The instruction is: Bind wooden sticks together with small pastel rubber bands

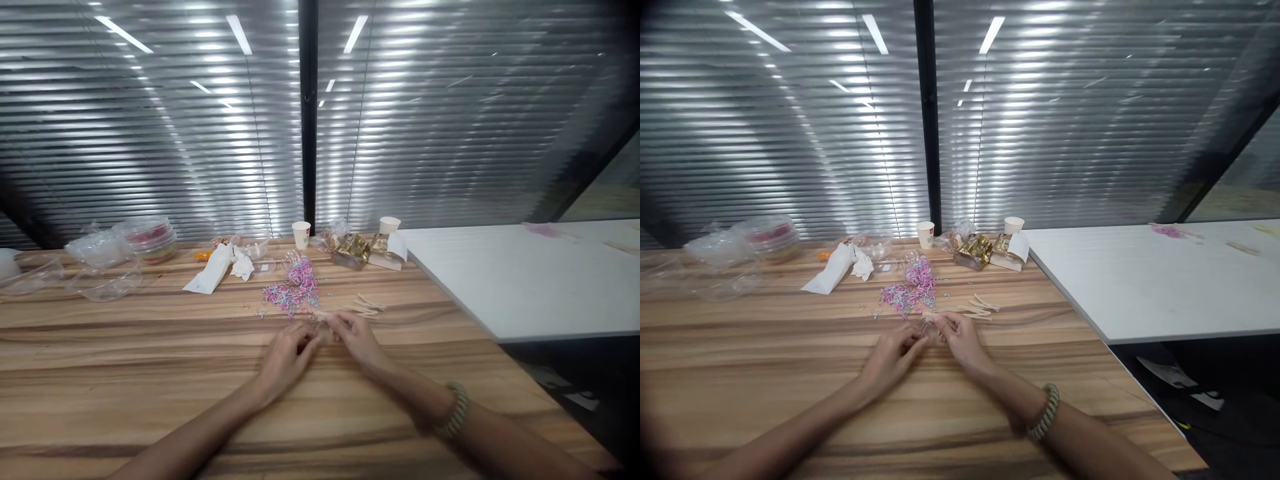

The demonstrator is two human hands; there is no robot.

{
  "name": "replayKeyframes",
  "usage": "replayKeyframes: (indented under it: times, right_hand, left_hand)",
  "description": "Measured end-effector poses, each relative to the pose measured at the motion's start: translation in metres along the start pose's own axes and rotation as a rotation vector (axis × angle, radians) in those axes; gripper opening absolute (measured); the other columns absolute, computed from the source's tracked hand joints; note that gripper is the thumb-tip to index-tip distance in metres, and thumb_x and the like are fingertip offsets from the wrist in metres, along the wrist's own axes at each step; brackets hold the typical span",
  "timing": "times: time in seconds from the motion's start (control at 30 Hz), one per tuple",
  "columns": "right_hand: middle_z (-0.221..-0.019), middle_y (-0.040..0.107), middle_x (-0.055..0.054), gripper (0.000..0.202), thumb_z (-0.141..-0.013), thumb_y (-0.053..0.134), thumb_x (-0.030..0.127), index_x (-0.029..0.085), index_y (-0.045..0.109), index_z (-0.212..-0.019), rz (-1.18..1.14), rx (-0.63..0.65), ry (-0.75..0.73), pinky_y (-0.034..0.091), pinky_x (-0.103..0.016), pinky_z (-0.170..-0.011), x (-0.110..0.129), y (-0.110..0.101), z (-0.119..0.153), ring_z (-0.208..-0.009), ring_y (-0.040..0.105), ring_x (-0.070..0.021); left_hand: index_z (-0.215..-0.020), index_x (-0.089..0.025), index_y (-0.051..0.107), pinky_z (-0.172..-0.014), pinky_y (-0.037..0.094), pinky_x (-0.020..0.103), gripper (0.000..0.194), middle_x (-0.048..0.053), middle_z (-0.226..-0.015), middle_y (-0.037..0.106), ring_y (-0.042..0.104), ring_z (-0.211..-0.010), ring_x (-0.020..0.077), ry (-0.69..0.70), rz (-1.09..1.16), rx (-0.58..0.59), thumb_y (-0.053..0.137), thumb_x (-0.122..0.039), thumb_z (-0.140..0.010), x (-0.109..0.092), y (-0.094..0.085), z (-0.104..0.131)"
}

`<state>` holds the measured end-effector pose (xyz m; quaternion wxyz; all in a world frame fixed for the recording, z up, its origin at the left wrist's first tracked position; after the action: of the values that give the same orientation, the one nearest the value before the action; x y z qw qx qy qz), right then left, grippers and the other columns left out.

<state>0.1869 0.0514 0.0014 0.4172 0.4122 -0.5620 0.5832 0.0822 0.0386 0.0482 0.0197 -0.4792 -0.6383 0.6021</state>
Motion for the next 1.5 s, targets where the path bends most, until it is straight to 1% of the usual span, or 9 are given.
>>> replayKeyframes:
  times: [0.17, 0.27, 0.5, 0.7, 0.83, 1.0, 1.2, 1.33, 1.5]
  right_hand:
    - [-0.065, 0.044, 0.000, 0.066, -0.076, 0.023, 0.066, 0.003, 0.042, -0.077, 0.030, -0.031, -0.028, 0.031, 0.001, -0.057, -0.003, -0.001, -0.001, -0.056, 0.035, 0.0106]
    - [-0.063, 0.042, 0.000, 0.064, -0.078, 0.020, 0.065, 0.004, 0.039, -0.076, 0.055, 0.011, -0.036, 0.028, -0.001, -0.055, -0.007, 0.006, 0.000, -0.055, 0.032, 0.0102]
    - [-0.067, 0.044, -0.001, 0.060, -0.081, 0.018, 0.061, 0.005, 0.039, -0.081, 0.088, 0.007, -0.103, 0.024, -0.001, -0.059, -0.006, 0.009, 0.002, -0.062, 0.030, 0.0095]
    - [-0.068, 0.044, 0.000, 0.062, -0.081, 0.013, 0.063, 0.006, 0.040, -0.085, 0.152, 0.148, -0.070, 0.026, 0.000, -0.057, -0.003, 0.024, 0.009, -0.059, 0.031, 0.0108]
    - [-0.066, 0.042, 0.001, 0.063, -0.080, 0.011, 0.063, 0.006, 0.038, -0.085, 0.130, 0.186, -0.084, 0.027, 0.000, -0.055, 0.004, 0.028, 0.016, -0.056, 0.031, 0.0113]
    - [-0.066, 0.042, 0.001, 0.062, -0.081, 0.011, 0.062, 0.006, 0.037, -0.086, 0.086, 0.188, -0.135, 0.029, 0.001, -0.056, 0.015, 0.030, 0.024, -0.055, 0.032, 0.0118]
    - [-0.067, 0.042, 0.001, 0.059, -0.083, 0.013, 0.058, 0.005, 0.039, -0.087, 0.047, 0.114, -0.178, 0.029, 0.002, -0.058, 0.018, 0.022, 0.024, -0.056, 0.031, 0.0122]
    - [-0.074, 0.047, -0.001, 0.057, -0.085, 0.014, 0.053, 0.005, 0.043, -0.089, 0.134, 0.181, -0.262, 0.028, 0.003, -0.062, 0.023, 0.030, 0.030, -0.063, 0.034, 0.0129]
    - [-0.084, 0.050, -0.001, 0.051, -0.087, 0.017, 0.045, 0.008, 0.053, -0.089, 0.375, 0.229, -0.488, 0.025, 0.001, -0.070, 0.036, 0.039, 0.036, -0.074, 0.036, 0.0119]
  left_hand:
    - [-0.107, -0.016, 0.054, -0.083, 0.040, 0.030, 0.024, 0.007, -0.107, 0.058, 0.052, -0.096, 0.0172, 0.335, -0.281, -0.026, 0.044, -0.025, -0.086, -0.036, 0.011, 0.015]
    - [-0.106, -0.014, 0.053, -0.084, 0.041, 0.032, 0.023, 0.006, -0.104, 0.059, 0.053, -0.098, 0.0167, 0.502, -0.391, -0.083, 0.045, -0.019, -0.085, -0.051, 0.015, 0.023]
    - [-0.087, -0.014, 0.056, -0.089, 0.042, 0.031, 0.010, 0.001, -0.085, 0.062, 0.055, -0.083, 0.0115, 0.662, -0.247, -0.209, 0.054, -0.011, -0.078, -0.066, -0.009, 0.029]
    - [-0.080, -0.012, 0.054, -0.084, 0.045, 0.029, 0.012, 0.004, -0.074, 0.062, 0.054, -0.084, 0.0145, 0.787, -0.229, -0.360, 0.059, -0.006, -0.070, -0.076, -0.033, 0.038]
    - [-0.068, -0.013, 0.047, -0.068, 0.044, 0.025, 0.011, 0.003, -0.063, 0.055, 0.048, -0.065, 0.0114, 0.764, -0.111, -0.264, 0.052, -0.004, -0.072, -0.071, -0.033, 0.034]
    - [-0.064, -0.014, 0.041, -0.062, 0.035, 0.023, 0.015, 0.003, -0.063, 0.049, 0.043, -0.064, 0.0113, 0.611, 0.171, -0.054, 0.045, -0.008, -0.078, -0.058, -0.030, 0.023]
    - [-0.062, -0.014, 0.039, -0.060, 0.032, 0.023, 0.027, 0.001, -0.060, 0.041, 0.041, -0.061, 0.0103, -0.030, 0.795, 0.148, 0.040, -0.028, -0.085, 0.002, 0.000, 0.000]
    - [-0.059, -0.015, 0.034, -0.061, 0.034, 0.024, 0.024, -0.003, -0.051, 0.031, 0.038, -0.052, 0.0091, -0.239, 1.272, 0.297, 0.046, -0.027, -0.076, 0.007, 0.028, -0.001]
    - [-0.057, -0.014, 0.036, -0.054, 0.033, 0.020, 0.025, -0.003, -0.055, 0.033, 0.035, -0.051, 0.0067, -0.437, 1.430, 0.256, 0.054, -0.026, -0.070, 0.018, 0.037, 0.004]
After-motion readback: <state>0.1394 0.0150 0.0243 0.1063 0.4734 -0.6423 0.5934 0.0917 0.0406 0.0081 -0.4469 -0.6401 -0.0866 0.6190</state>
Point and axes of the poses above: each hand's wrist, its own z-axis away from the middle knuckle, its own y-axis out of the palm, x = y × z, the point moved 10 cm from there along -z, towards the middle knuckle
